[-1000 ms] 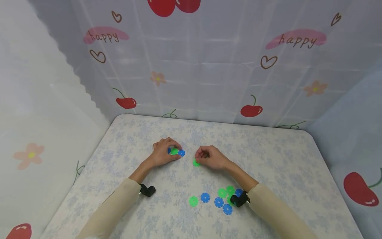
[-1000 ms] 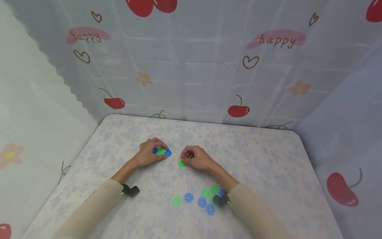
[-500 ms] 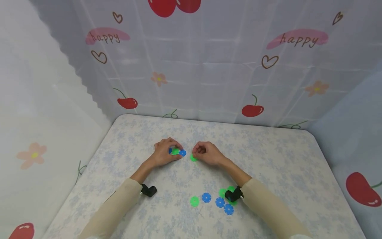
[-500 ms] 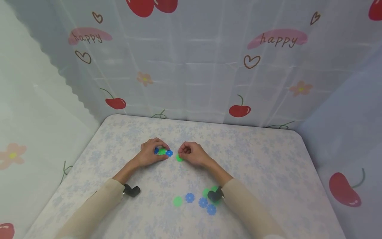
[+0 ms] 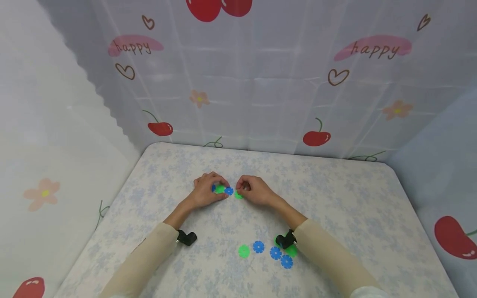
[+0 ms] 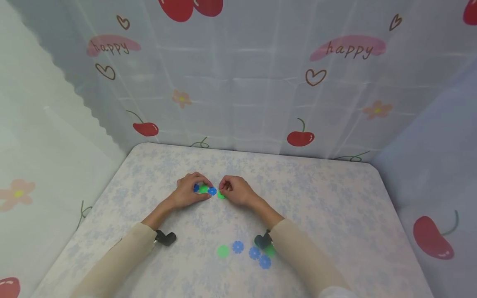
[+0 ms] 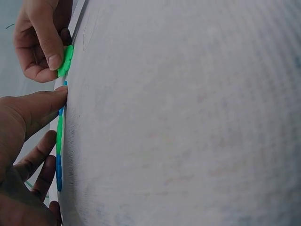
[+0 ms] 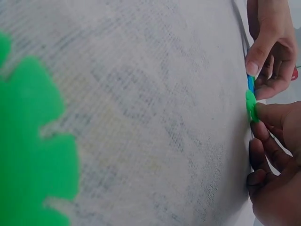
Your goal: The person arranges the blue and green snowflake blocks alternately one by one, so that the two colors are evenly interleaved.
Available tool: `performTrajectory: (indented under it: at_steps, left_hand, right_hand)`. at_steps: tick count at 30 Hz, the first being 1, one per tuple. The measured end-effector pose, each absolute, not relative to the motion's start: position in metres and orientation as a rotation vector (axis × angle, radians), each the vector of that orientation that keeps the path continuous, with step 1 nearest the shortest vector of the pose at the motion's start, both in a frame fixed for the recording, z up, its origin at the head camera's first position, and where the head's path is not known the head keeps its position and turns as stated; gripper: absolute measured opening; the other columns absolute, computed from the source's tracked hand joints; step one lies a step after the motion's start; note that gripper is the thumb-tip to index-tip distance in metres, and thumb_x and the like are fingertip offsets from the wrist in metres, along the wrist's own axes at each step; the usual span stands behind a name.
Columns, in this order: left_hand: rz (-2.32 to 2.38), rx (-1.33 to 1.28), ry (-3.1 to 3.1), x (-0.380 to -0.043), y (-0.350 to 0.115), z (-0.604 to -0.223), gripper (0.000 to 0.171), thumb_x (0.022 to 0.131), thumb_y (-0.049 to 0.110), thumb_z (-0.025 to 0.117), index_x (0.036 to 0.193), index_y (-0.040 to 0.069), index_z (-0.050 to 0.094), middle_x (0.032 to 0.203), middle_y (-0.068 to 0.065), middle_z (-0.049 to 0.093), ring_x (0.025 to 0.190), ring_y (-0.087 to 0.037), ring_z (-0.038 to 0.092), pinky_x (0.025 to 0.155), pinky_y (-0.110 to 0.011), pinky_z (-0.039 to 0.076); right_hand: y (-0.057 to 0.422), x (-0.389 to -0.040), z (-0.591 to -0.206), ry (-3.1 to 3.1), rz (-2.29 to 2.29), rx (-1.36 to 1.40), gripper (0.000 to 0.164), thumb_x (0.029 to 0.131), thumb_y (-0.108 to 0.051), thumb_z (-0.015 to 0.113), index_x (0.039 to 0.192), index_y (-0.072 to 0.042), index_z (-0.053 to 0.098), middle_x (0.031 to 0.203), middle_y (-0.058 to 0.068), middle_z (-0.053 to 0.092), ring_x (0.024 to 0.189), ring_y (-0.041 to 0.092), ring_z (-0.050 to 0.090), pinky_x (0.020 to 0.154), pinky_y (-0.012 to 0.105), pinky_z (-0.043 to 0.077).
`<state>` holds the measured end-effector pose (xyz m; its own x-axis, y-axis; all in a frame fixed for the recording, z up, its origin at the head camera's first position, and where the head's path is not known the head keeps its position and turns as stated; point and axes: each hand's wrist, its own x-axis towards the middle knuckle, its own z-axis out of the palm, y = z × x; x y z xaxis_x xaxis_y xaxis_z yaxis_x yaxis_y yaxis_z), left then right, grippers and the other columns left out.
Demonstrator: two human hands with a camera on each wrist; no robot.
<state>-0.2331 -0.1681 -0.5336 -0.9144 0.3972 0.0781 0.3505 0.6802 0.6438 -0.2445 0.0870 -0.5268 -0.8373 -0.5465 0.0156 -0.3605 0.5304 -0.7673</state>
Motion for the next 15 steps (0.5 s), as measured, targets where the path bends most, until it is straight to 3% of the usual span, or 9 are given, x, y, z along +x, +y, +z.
performTrajectory:
  at_steps: [6,15]
  left_hand:
    - [1.053,0.619,2.794,-0.2313,-0.1671,-0.5338,0.023,0.092,0.03,0.087,0.113,0.025,0.079,0.126,-0.005,0.066,0.116,-0.032,0.052,0.108,-0.067,0.023]
    - [1.066,0.626,2.801,-0.2347,-0.1699,-0.5365,0.022,0.093,0.029,0.087,0.112,0.026,0.079,0.124,-0.005,0.065,0.116,-0.033,0.052,0.108,-0.067,0.022]
  right_hand:
    - [0.0858,-0.2427,-0.5279,2.599,-1.147,-0.784,0.008,0.105,-0.018,0.07,0.11,-0.014,0.073,0.103,0.004,0.071,0.083,0.012,0.058,0.078,0.028,0.049]
    - [0.0884,-0.2375,-0.5244,2.616,-1.06,-0.85,0.029,0.097,-0.026,0.081,0.12,-0.01,0.072,0.114,0.008,0.066,0.099,0.02,0.058,0.091,0.033,0.048]
